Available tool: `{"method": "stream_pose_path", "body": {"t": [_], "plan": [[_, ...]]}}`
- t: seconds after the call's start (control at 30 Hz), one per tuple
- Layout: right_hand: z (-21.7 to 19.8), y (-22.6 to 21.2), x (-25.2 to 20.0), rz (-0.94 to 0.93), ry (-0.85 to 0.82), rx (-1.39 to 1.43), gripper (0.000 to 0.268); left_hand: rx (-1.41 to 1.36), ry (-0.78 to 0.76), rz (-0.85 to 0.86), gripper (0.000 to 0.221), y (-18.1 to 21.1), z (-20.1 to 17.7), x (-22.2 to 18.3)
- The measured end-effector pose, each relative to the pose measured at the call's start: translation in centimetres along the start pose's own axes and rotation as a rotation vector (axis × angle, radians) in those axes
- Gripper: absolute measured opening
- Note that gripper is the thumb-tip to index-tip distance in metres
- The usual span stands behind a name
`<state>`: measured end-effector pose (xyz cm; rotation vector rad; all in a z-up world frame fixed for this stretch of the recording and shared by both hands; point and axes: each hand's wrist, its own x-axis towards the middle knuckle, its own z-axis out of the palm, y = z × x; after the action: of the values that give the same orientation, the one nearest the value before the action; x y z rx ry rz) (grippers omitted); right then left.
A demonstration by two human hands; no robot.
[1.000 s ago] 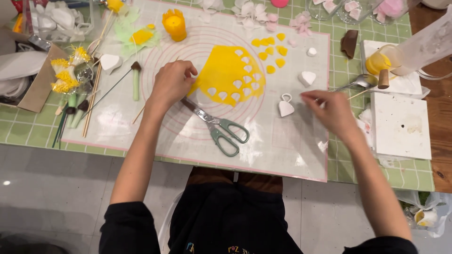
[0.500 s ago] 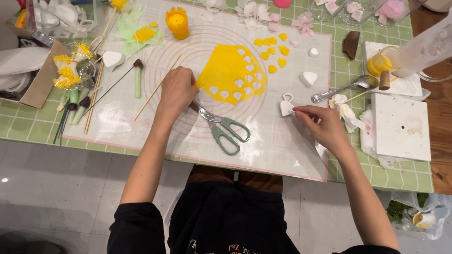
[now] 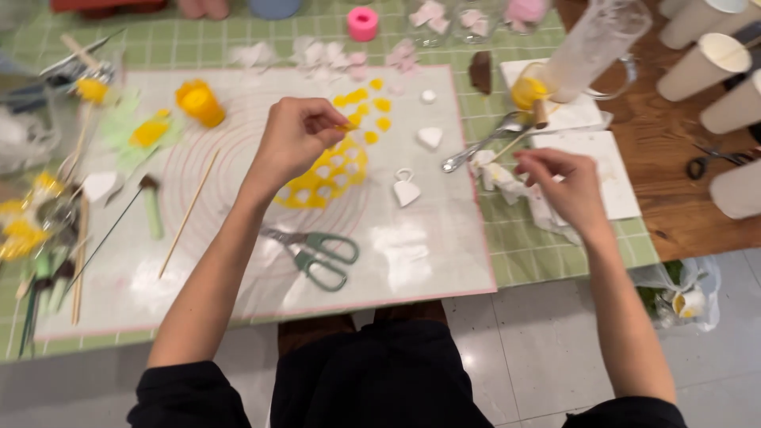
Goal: Assembling and shaping decorative wax petals and flower components at a studio workbench.
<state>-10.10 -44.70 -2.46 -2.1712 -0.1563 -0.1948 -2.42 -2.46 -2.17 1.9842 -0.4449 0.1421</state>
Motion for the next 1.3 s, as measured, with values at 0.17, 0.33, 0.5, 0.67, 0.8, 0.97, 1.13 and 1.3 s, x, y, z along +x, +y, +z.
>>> {"method": "stream_pose_path", "body": {"t": [0.17, 0.33, 0.5, 0.67, 0.8, 0.97, 1.13, 1.3], "plan": [[-9.0, 5.2, 3.0, -0.042, 0.186, 0.180, 0.019, -0.116, -0.198, 0.156, 0.014, 3.7, 7.0, 8.9], [-16.5, 8.7, 9.2, 0.015, 0.336, 0.223, 0.018, -0.143, -0.365, 0.183, 0.016, 5.1, 18.9, 19.6], [-20.7, 12.2, 15.1, 0.108, 0.376, 0.101, 0.021, -0.011, -0.428, 0.141, 0.022, 4.4, 29.7, 25.7], [-22.5, 16.5, 20.1, 0.104, 0.394, 0.064, 0.023, 0.194, -0.268, 0.456, 0.015, 2.7, 33.4, 26.3], [-22.1, 19.8, 24.0, 0.160, 0.424, 0.097, 0.032, 0.498, -0.159, 0.728, 0.015, 3.8, 32.2, 25.7], [-22.2, 24.3, 30.1, 0.156, 0.472, 0.086, 0.047, 0.217, -0.371, 0.397, 0.013, 5.3, 32.8, 24.2], [-22.3, 27.6, 36.2, 0.245, 0.498, -0.031, 0.050, -0.512, -0.609, -0.142, 0.043, 6.2, 38.9, 19.9], [-21.0, 20.8, 37.8, 0.471, 0.237, 0.185, 0.038, -0.492, -0.394, -0.123, 0.086, 8.4, 41.7, 19.0]]}}
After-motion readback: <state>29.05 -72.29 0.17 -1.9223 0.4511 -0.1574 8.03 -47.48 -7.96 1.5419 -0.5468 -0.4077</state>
